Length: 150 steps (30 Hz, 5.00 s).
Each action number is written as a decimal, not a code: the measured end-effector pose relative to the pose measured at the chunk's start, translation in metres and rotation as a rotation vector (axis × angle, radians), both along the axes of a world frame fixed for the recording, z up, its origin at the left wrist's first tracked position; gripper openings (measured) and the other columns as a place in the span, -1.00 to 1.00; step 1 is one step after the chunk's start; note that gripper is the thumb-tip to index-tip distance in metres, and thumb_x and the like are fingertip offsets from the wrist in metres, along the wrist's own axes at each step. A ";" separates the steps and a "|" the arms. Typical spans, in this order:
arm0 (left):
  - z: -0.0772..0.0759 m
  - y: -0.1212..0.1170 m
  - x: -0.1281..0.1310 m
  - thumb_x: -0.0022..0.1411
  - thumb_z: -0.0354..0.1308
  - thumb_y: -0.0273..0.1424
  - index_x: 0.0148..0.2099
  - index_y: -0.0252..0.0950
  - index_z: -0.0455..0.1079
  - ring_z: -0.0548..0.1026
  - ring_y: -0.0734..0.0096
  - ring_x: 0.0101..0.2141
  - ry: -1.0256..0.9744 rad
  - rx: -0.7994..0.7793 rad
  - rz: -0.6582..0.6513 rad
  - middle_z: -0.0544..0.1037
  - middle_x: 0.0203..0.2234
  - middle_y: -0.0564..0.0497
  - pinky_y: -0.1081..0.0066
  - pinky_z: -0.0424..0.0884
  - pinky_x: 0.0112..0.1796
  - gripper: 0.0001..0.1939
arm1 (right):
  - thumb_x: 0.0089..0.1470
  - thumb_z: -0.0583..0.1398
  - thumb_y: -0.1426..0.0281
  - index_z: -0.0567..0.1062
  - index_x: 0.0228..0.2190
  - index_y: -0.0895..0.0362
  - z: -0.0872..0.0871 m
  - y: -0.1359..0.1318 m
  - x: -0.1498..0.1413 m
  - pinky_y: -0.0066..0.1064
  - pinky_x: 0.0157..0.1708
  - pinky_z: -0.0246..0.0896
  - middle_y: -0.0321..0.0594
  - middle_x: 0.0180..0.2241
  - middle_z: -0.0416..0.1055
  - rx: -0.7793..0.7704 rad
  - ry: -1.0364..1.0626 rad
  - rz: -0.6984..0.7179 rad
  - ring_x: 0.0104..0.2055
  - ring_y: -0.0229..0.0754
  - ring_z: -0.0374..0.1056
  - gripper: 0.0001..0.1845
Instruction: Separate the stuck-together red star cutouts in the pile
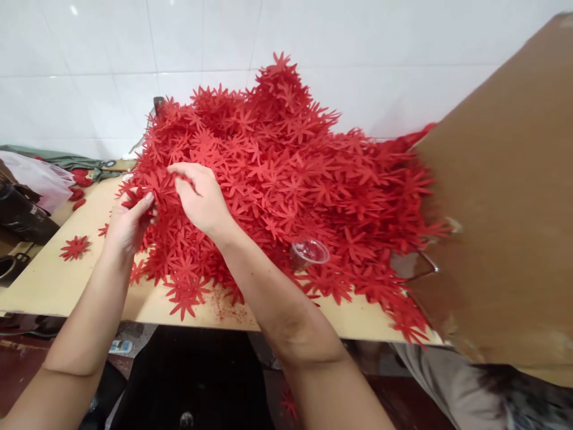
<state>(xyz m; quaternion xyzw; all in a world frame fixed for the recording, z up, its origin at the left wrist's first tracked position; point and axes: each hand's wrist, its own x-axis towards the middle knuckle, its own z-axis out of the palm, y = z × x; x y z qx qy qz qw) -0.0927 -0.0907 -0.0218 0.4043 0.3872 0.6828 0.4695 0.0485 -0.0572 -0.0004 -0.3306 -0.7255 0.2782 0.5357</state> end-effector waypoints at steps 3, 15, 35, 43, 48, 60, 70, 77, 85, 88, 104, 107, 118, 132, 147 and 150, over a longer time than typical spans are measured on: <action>0.000 0.002 0.009 -0.24 0.39 -0.33 -0.39 -0.32 0.30 0.33 0.67 -0.67 0.029 -0.003 -0.011 0.39 -0.67 0.19 0.65 0.24 -0.67 -0.63 | -0.03 0.16 0.23 0.37 -0.23 0.17 0.000 -0.003 -0.003 -0.24 0.00 0.23 -0.17 -0.24 0.44 -0.171 0.139 0.165 -0.14 -0.19 0.35 -0.66; -0.001 0.005 0.012 -0.11 0.33 -0.22 -0.37 -0.30 0.36 0.31 0.68 -0.67 0.041 0.076 0.036 0.42 -0.61 0.15 0.62 0.20 -0.67 -0.68 | -0.07 0.17 0.44 0.30 -0.51 0.15 -0.004 0.007 0.007 -0.47 -0.34 0.17 -0.38 -0.53 0.29 -0.145 0.177 -0.002 -0.46 -0.38 0.21 -0.90; 0.006 0.016 0.021 -0.11 0.31 -0.47 -0.45 -0.31 0.40 0.37 0.69 -0.59 -0.040 0.124 0.082 0.45 -0.62 0.19 0.62 0.39 -0.43 -0.86 | -0.12 0.21 0.48 0.40 -0.27 0.24 -0.003 0.005 0.011 -0.32 -0.10 0.25 -0.22 -0.32 0.41 -0.282 0.057 0.250 -0.31 -0.32 0.32 -0.73; 0.001 0.018 0.023 -0.15 0.34 -0.45 -0.45 -0.32 0.40 0.40 0.68 -0.59 -0.100 0.095 0.087 0.48 -0.62 0.18 0.61 0.40 -0.45 -0.83 | -0.13 0.24 0.47 0.46 -0.28 0.27 -0.001 0.003 0.010 -0.35 -0.18 0.25 -0.25 -0.40 0.42 -0.311 0.045 0.196 -0.40 -0.34 0.29 -0.72; 0.004 0.021 0.011 -0.18 0.35 -0.41 -0.42 -0.31 0.38 0.36 0.68 -0.64 -0.143 0.061 0.186 0.43 -0.65 0.21 0.63 0.31 -0.59 -0.76 | -0.09 0.20 0.43 0.44 -0.45 0.22 -0.003 0.005 0.018 -0.45 -0.27 0.21 -0.32 -0.46 0.43 -0.315 0.065 0.235 -0.43 -0.38 0.27 -0.90; -0.006 0.017 0.013 -0.19 0.38 -0.28 -0.50 -0.33 0.32 0.27 0.71 -0.65 0.064 0.088 0.159 0.34 -0.71 0.21 0.62 0.20 -0.58 -0.68 | -0.08 0.22 0.14 0.36 -0.45 0.17 0.000 0.002 0.008 -0.53 -0.53 0.09 -0.41 -0.57 0.19 -0.304 0.157 0.130 -0.55 -0.43 0.09 -0.66; -0.007 0.012 0.015 -0.20 0.37 -0.19 -0.51 -0.32 0.28 0.28 0.69 -0.69 -0.058 0.037 -0.006 0.37 -0.70 0.20 0.60 0.22 -0.63 -0.62 | -0.22 0.31 0.25 0.41 -0.56 0.22 -0.004 0.000 -0.008 -0.46 -0.33 0.20 -0.35 -0.55 0.35 -0.320 0.095 0.245 -0.48 -0.38 0.23 -0.71; -0.012 0.014 -0.019 -0.18 0.34 -0.14 -0.50 -0.30 0.28 0.18 0.72 -0.73 0.006 0.061 0.171 0.28 -0.77 0.23 0.61 0.12 -0.67 -0.61 | -0.02 0.18 0.25 0.40 -0.52 0.20 -0.003 0.012 0.011 -0.44 -0.31 0.16 -0.36 -0.56 0.26 -0.199 0.038 -0.053 -0.46 -0.36 0.18 -0.75; -0.020 0.027 -0.054 0.04 0.22 -0.26 -0.31 -0.34 0.43 0.38 0.68 -0.47 0.368 0.046 0.363 0.49 -0.50 0.14 0.60 0.30 -0.36 -0.76 | -0.07 0.13 0.56 0.44 -0.17 0.23 -0.003 0.014 0.006 -0.28 -0.04 0.25 -0.18 -0.18 0.44 -0.227 0.013 0.034 -0.15 -0.25 0.35 -0.65; -0.022 0.027 -0.061 0.03 0.23 -0.29 -0.22 -0.34 0.44 0.43 0.63 -0.34 0.376 0.097 0.433 0.52 -0.40 0.13 0.56 0.31 -0.22 -0.72 | -0.12 0.18 0.56 0.46 -0.23 0.24 -0.007 0.016 0.002 -0.24 -0.06 0.28 -0.16 -0.22 0.46 -0.216 -0.002 -0.045 -0.19 -0.21 0.38 -0.69; -0.011 0.014 -0.002 -0.29 0.40 -0.26 -0.47 -0.33 0.41 0.35 0.67 -0.59 0.040 0.073 0.139 0.44 -0.65 0.17 0.59 0.34 -0.46 -0.66 | -0.06 0.21 0.34 0.34 -0.28 0.16 -0.018 0.010 -0.022 -0.27 -0.06 0.27 -0.21 -0.28 0.40 -0.280 0.134 0.401 -0.19 -0.23 0.34 -0.73; -0.011 0.015 -0.005 -0.33 0.42 -0.27 -0.47 -0.33 0.42 0.35 0.66 -0.62 -0.060 0.066 0.142 0.46 -0.66 0.17 0.57 0.36 -0.49 -0.65 | -0.15 0.22 0.48 0.34 -0.21 0.15 -0.019 0.008 -0.023 -0.26 -0.02 0.24 -0.19 -0.19 0.40 -0.272 0.136 0.384 -0.14 -0.22 0.33 -0.63; -0.022 0.025 -0.039 -0.08 0.28 -0.39 -0.43 -0.30 0.35 0.32 0.64 -0.59 0.090 0.053 0.417 0.39 -0.63 0.15 0.55 0.34 -0.44 -0.83 | -0.03 0.19 0.37 0.34 -0.32 0.16 -0.024 0.015 -0.031 -0.39 -0.23 0.18 -0.34 -0.45 0.25 -0.237 0.174 0.136 -0.42 -0.36 0.18 -0.81; -0.022 -0.005 -0.020 -0.12 0.32 -0.22 -0.37 -0.32 0.42 0.39 0.60 -0.47 0.398 0.142 0.131 0.48 -0.51 0.10 0.56 0.33 -0.36 -0.69 | -0.01 0.19 0.29 0.28 -0.47 0.15 -0.028 0.010 -0.043 -0.42 -0.33 0.11 -0.38 -0.52 0.22 -0.261 0.102 0.090 -0.48 -0.36 0.13 -0.79; -0.020 0.003 -0.031 -0.13 0.31 -0.33 -0.45 -0.32 0.32 0.20 0.72 -0.69 -0.082 0.028 0.316 0.40 -0.65 0.17 0.60 0.09 -0.66 -0.76 | -0.03 0.15 0.48 0.26 -0.38 0.14 -0.030 0.003 -0.046 -0.50 -0.49 0.07 -0.45 -0.59 0.18 -0.390 0.227 0.226 -0.57 -0.42 0.08 -0.87; -0.021 0.003 -0.039 -0.16 0.34 -0.30 -0.39 -0.31 0.34 0.19 0.71 -0.69 0.004 0.011 0.317 0.41 -0.65 0.16 0.59 0.05 -0.67 -0.70 | -0.02 0.15 0.49 0.27 -0.40 0.15 -0.031 0.006 -0.043 -0.51 -0.47 0.05 -0.46 -0.60 0.13 -0.385 0.270 0.163 -0.57 -0.44 0.04 -0.89</action>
